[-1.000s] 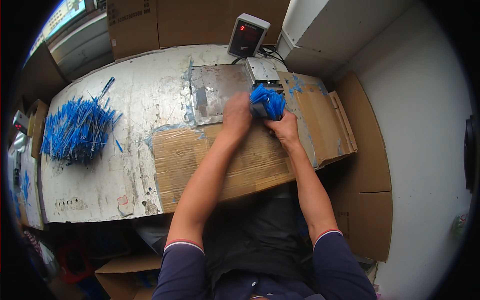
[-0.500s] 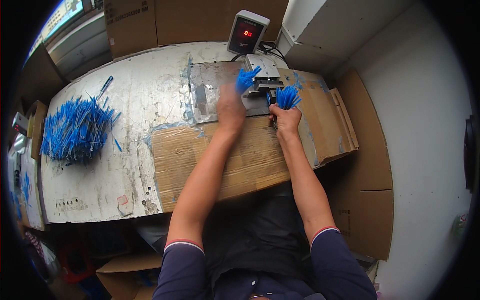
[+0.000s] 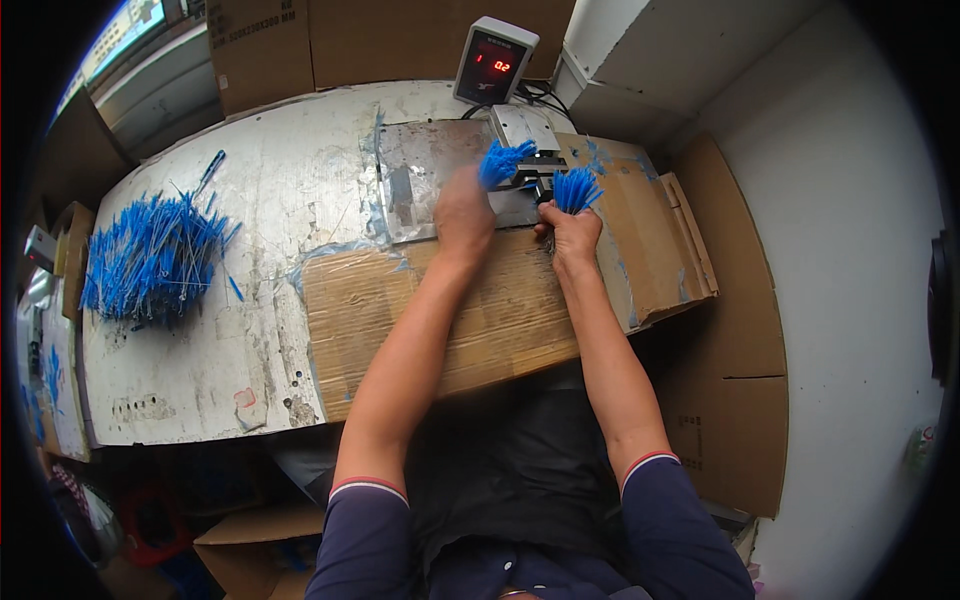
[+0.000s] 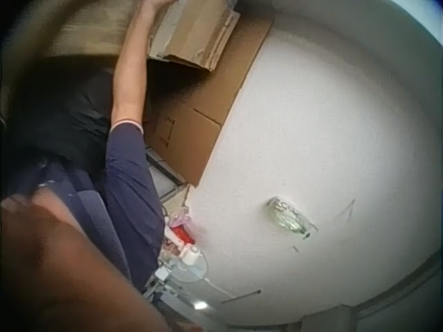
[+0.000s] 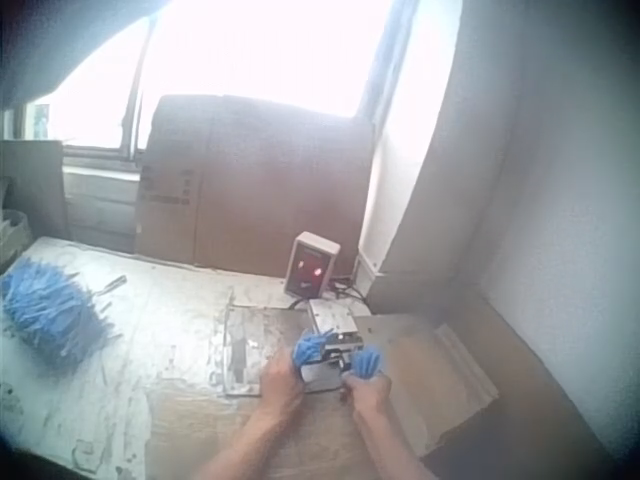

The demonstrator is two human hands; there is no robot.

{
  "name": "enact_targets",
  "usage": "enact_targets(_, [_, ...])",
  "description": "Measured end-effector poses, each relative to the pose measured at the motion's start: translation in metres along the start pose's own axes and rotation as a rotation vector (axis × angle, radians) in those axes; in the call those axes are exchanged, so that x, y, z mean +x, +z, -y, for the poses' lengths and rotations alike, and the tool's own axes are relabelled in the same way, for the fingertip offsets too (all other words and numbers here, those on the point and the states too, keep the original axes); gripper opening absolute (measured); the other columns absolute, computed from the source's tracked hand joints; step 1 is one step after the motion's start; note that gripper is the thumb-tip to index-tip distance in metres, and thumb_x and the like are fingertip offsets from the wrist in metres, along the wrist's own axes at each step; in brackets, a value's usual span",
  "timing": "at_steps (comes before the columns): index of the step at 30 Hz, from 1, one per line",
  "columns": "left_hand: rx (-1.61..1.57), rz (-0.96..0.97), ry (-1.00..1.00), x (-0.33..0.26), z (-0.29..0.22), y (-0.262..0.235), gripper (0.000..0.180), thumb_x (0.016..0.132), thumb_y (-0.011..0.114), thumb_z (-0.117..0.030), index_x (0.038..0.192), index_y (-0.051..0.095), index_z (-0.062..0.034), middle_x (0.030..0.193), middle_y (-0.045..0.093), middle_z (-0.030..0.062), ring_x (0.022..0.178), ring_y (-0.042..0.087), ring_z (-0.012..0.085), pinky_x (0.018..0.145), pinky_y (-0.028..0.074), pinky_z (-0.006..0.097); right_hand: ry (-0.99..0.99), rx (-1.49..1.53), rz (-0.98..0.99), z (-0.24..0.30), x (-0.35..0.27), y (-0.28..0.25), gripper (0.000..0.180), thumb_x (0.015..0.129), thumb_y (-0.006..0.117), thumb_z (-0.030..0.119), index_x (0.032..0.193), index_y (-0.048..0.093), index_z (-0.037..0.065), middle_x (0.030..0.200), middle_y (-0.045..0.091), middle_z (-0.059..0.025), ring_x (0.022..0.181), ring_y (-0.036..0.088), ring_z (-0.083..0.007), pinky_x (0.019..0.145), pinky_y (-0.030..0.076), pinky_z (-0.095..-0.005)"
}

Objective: Insert bundles of blue bristles into an industrial mounting machine to assemble brush components.

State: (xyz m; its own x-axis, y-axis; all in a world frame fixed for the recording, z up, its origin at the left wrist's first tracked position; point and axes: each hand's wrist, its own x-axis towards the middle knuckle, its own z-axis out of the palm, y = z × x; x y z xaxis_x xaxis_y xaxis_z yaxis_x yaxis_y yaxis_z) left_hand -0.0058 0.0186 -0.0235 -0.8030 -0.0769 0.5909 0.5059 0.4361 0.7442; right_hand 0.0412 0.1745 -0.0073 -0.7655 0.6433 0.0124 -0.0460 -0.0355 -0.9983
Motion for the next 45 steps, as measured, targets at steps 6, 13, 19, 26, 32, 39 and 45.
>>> enact_targets(6, [0.035,0.103,0.051,-0.002,0.005,0.006,0.014,0.086,0.054,0.001,0.097,0.061,-0.0048,0.092,0.064,0.0209,0.088,0.062,0.0440,0.077,0.048,0.054,0.065,0.184,0.137,0.006,-0.003,-0.011,0.008,0.083,0.076,0.001,0.087,0.069,0.002,0.078,0.071,-0.0073,0.060,0.067,-0.0165,0.054,0.058,-0.0290])
enact_targets(13, [0.125,0.234,0.065,-0.002,0.003,0.004,0.021,0.084,0.057,0.003,0.103,0.062,-0.0015,0.096,0.066,0.0208,0.093,0.065,0.0419,0.082,0.051,0.050,0.119,0.159,0.161,0.008,-0.004,-0.017,0.012,0.082,0.076,-0.005,0.090,0.068,-0.001,0.079,0.070,-0.0087,0.063,0.068,-0.0179,0.055,0.059,-0.0289])
enact_targets(19, [0.128,0.198,0.131,-0.002,0.004,0.001,0.019,0.082,0.058,0.003,0.100,0.062,-0.0018,0.095,0.065,0.0197,0.091,0.064,0.0405,0.081,0.051,0.049,0.107,0.045,0.183,0.016,-0.013,-0.009,0.014,0.078,0.075,-0.008,0.087,0.067,0.001,0.077,0.069,-0.0073,0.061,0.067,-0.0167,0.051,0.058,-0.0293])
enact_targets(26, [0.187,0.232,0.151,-0.002,-0.004,-0.001,0.019,0.081,0.058,0.004,0.099,0.061,-0.0011,0.093,0.064,0.0194,0.088,0.064,0.0404,0.080,0.051,0.049,0.063,0.014,0.089,0.010,-0.006,-0.008,0.014,0.078,0.070,-0.012,0.084,0.061,-0.002,0.073,0.066,-0.0112,0.056,0.066,-0.0197,0.047,0.058,-0.0314])
enact_targets(32, [0.185,0.094,0.022,0.000,-0.005,-0.004,0.012,0.085,0.057,0.002,0.097,0.060,-0.0026,0.093,0.064,0.0196,0.087,0.065,0.0427,0.077,0.051,0.052,0.064,-0.010,0.033,0.011,-0.005,0.002,0.013,0.075,0.068,-0.010,0.082,0.062,-0.001,0.074,0.065,-0.0087,0.055,0.066,-0.0190,0.048,0.061,-0.0335])
enact_targets(39, [0.111,-0.014,-0.051,0.003,0.004,-0.001,0.015,0.087,0.056,-0.002,0.100,0.062,-0.0057,0.091,0.064,0.0192,0.084,0.064,0.0417,0.074,0.050,0.052,0.089,-0.016,0.025,0.016,-0.003,0.017,0.015,0.079,0.067,-0.013,0.086,0.058,-0.003,0.073,0.065,-0.0119,0.055,0.066,-0.0208,0.047,0.060,-0.0337])
enact_targets(45, [0.103,-0.059,0.024,0.004,-0.005,-0.005,0.020,0.088,0.058,-0.002,0.106,0.063,-0.0071,0.091,0.067,0.0164,0.088,0.065,0.0385,0.080,0.048,0.049,0.112,-0.017,0.031,0.017,-0.001,0.015,0.013,0.077,0.065,-0.011,0.083,0.060,-0.001,0.073,0.065,-0.0117,0.054,0.067,-0.0226,0.046,0.059,-0.0363])
